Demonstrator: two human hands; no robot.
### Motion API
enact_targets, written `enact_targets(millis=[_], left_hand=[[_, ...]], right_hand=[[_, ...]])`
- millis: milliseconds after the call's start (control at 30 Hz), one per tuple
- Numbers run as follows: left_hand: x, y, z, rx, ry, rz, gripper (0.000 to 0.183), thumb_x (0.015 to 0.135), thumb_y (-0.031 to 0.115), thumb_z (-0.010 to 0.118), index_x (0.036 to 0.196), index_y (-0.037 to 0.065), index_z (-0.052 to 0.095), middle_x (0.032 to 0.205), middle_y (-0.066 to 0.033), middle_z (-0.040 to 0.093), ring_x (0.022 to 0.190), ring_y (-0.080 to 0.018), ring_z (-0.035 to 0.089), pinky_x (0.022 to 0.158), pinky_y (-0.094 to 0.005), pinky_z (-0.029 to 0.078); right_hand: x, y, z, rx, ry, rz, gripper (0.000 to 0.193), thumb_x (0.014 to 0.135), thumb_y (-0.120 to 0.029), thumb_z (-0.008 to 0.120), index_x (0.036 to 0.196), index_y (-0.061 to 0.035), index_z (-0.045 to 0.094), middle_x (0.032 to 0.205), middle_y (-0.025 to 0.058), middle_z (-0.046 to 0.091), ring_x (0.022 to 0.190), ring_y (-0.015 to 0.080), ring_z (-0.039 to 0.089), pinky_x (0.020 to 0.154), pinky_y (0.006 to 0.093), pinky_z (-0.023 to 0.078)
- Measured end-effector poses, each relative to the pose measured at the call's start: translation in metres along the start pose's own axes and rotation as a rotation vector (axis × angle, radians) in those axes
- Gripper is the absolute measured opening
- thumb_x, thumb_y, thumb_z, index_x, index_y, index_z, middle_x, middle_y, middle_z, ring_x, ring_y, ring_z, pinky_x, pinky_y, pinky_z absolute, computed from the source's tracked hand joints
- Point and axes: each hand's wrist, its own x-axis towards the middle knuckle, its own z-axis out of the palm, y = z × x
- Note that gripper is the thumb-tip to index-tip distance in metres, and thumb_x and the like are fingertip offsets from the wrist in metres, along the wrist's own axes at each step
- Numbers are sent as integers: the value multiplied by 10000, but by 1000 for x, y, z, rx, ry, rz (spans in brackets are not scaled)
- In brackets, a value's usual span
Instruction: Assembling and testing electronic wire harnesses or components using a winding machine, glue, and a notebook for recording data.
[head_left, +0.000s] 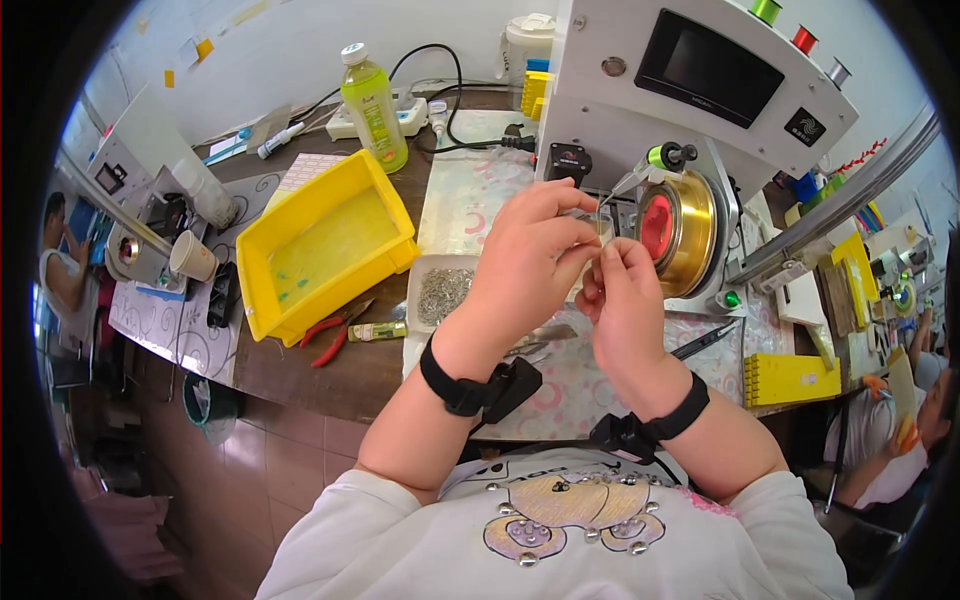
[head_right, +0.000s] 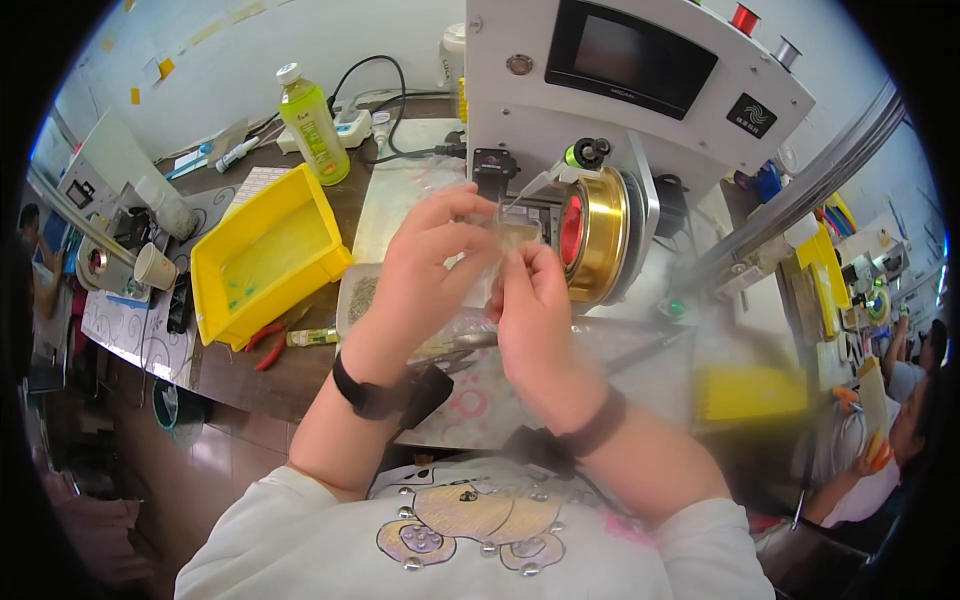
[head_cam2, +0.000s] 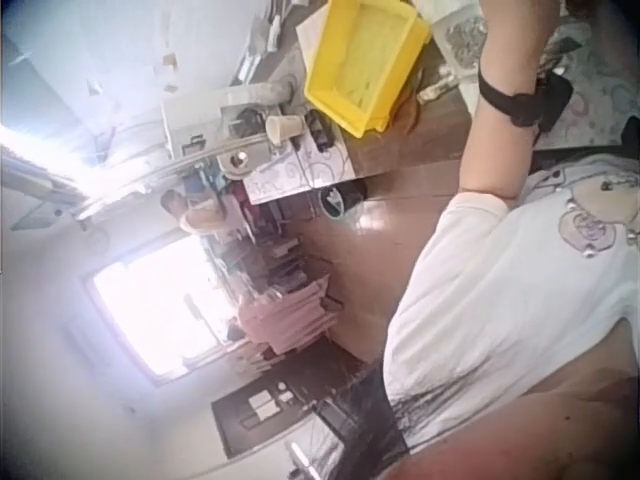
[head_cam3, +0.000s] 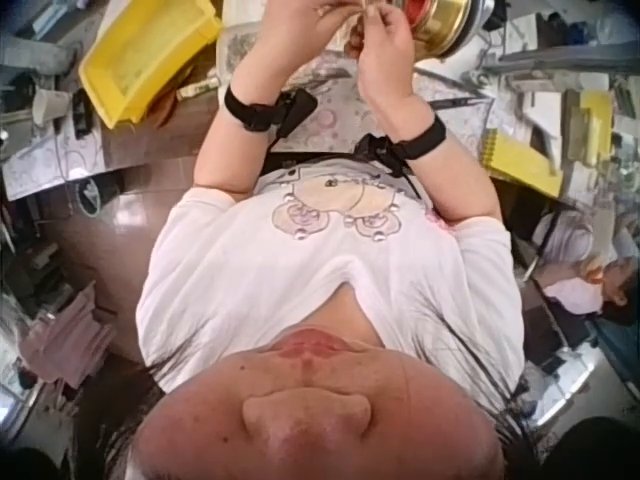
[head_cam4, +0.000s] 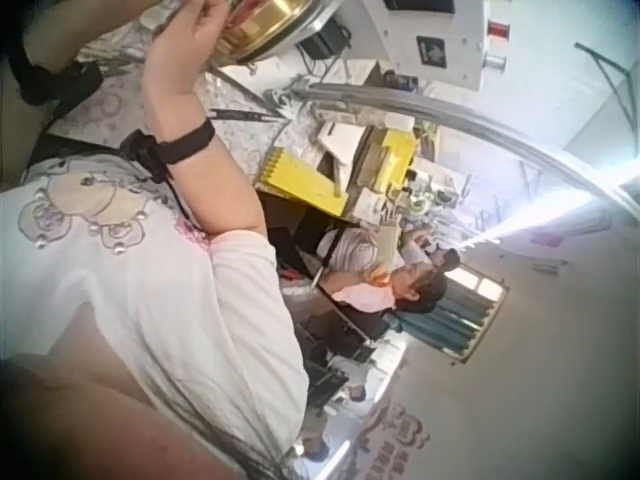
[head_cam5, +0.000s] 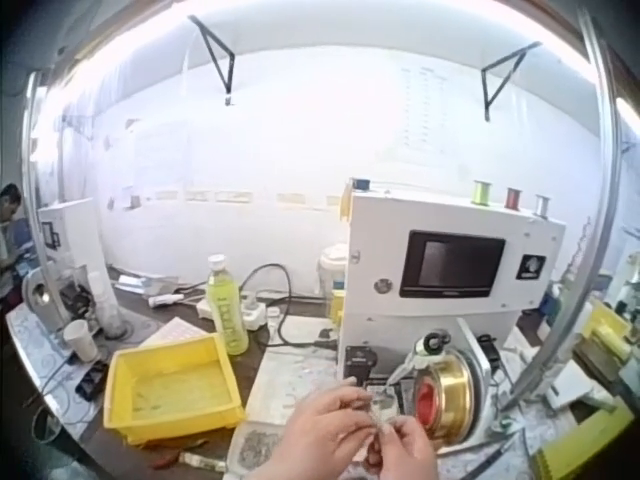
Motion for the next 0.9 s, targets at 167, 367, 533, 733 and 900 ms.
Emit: enact_targets(millis=[167, 367, 533, 733, 900], left_hand=[[2, 1, 1, -5, -123, 11, 112, 686, -37, 636, 777, 20, 609, 1099, -99, 603, 1182, -326, 466, 960, -405, 386], [-1, 12, -6, 34, -147, -92, 102, 731, -72, 589, 782, 14, 566, 1138, -130, 609, 1246, -354, 413, 1006, -416, 333], [-4, 8, -5, -25, -137, -140, 99, 753, -67, 564, 796, 15, 531, 1144, -135, 607, 1267, -344, 391, 1018, -414, 318], [-5, 3, -3, -31, -147, -128, 151, 719, -97, 544, 807, 25, 532, 1134, -132, 612, 1246, -338, 419, 994, -401, 350], [3, 4, -2, -67, -175, -57, 117, 731, -51, 584, 784, 35, 524, 1118, -108, 624, 1224, -344, 435, 973, -405, 363]], right_hand=[[-12, -15, -37, -177, -255, 221, 159, 948, -204, 444, 1038, -77, 479, 782, -12, 495, 640, 80, 484, 556, 229, 407], [-33, -108, -110, -962, -433, -64, 118, 879, -177, 559, 895, -60, 576, 799, 8, 577, 731, 85, 549, 654, 223, 449], [3, -180, -222, -785, 544, -727, 196, 848, -138, 586, 1006, -45, 516, 793, 1, 530, 635, 59, 473, 522, 177, 367], [76, -208, -263, -864, 515, -321, 458, 795, -298, 643, 1193, -158, 465, 1037, 15, 544, 943, 122, 500, 756, 349, 366], [90, -240, -343, -1247, 643, -804, 201, 799, -233, 662, 852, -45, 613, 710, -24, 532, 630, 84, 438, 577, 250, 350]])
